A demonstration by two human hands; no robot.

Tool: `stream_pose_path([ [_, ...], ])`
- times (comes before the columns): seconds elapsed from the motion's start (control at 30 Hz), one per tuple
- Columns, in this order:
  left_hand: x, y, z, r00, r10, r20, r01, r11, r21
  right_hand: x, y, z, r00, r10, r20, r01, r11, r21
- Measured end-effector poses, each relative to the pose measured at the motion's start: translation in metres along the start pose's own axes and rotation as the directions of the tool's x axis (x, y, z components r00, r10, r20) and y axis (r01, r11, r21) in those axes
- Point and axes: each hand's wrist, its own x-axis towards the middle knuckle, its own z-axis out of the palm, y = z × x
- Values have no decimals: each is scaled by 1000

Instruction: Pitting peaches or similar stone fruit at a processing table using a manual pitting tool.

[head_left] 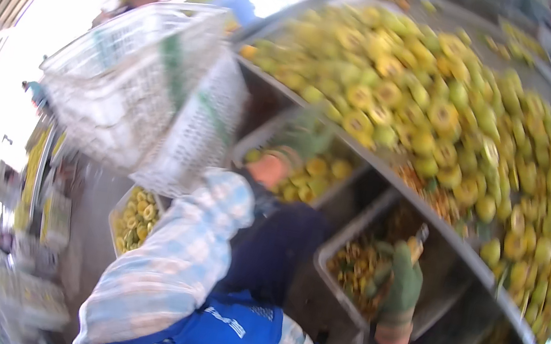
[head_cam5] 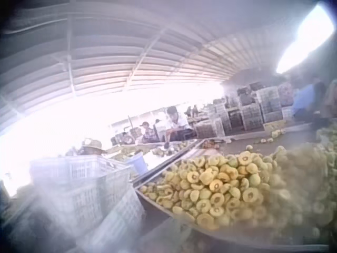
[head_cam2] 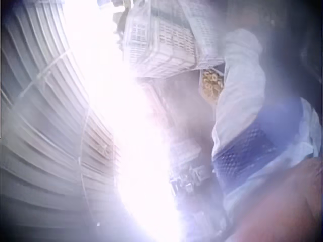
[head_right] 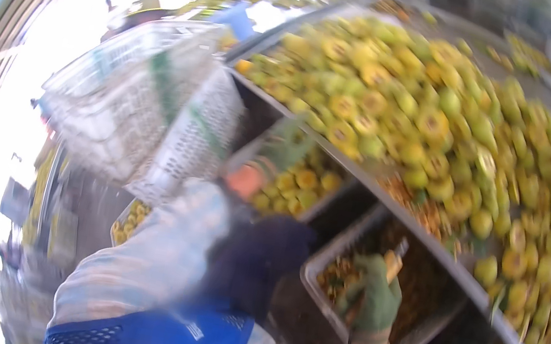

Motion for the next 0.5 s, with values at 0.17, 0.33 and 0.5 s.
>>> stream_pose_path([
  [0.17, 19, 16, 33, 881, -445, 157, 469, 865, -178, -5, 17, -18, 996, -83, -38, 82, 997, -12],
  [0.33, -4, -33, 36, 910, -395, 125, 415, 865, -281, -1, 4, -5, 995, -62, -79, 55, 995, -80],
  [0.5, -45, -85, -7, 717, -678, 161, 647, 562, -516, 17, -3, 6, 996, 8, -89, -17, 995, -102],
])
